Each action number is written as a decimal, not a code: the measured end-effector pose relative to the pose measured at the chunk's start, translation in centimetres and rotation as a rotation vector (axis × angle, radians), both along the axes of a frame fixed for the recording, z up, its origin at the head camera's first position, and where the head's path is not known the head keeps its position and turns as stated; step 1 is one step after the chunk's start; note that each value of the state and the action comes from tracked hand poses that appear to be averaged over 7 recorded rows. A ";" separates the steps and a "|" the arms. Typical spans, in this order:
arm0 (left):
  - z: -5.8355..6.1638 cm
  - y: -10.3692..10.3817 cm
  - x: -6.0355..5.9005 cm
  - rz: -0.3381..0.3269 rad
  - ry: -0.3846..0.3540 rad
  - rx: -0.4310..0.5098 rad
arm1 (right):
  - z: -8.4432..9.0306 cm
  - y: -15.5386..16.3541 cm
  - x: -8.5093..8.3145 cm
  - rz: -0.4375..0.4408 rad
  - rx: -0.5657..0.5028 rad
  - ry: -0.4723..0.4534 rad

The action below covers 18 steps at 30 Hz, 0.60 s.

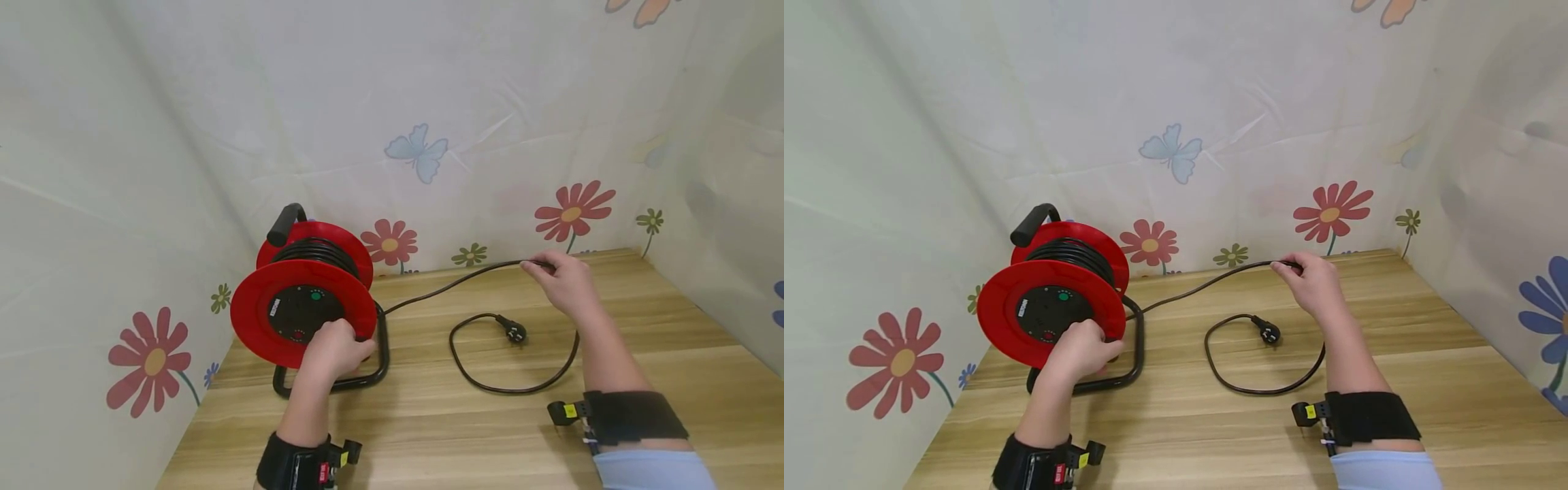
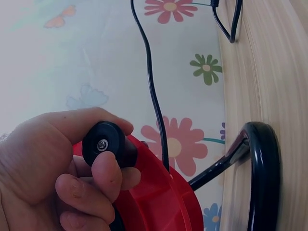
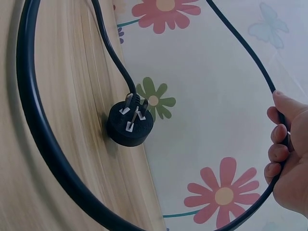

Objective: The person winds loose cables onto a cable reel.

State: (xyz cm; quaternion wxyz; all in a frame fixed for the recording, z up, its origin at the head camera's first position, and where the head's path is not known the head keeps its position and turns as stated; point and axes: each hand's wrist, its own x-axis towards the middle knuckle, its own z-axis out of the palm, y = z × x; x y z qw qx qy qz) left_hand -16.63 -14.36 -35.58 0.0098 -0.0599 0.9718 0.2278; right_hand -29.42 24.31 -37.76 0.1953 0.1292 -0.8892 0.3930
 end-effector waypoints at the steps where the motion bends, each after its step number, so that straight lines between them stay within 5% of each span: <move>1: -0.1 -0.2 0.0 0.000 -0.015 0.012 | 0.0 -0.1 0.0 0.005 0.008 -0.003; 9: -0.9 -1.5 -0.3 -0.022 -0.086 0.082 | -0.1 -0.7 0.1 0.040 0.041 -0.023; 18: -1.7 -2.9 0.0 -0.026 -0.110 0.051 | -0.4 -2.1 0.0 0.075 0.061 0.002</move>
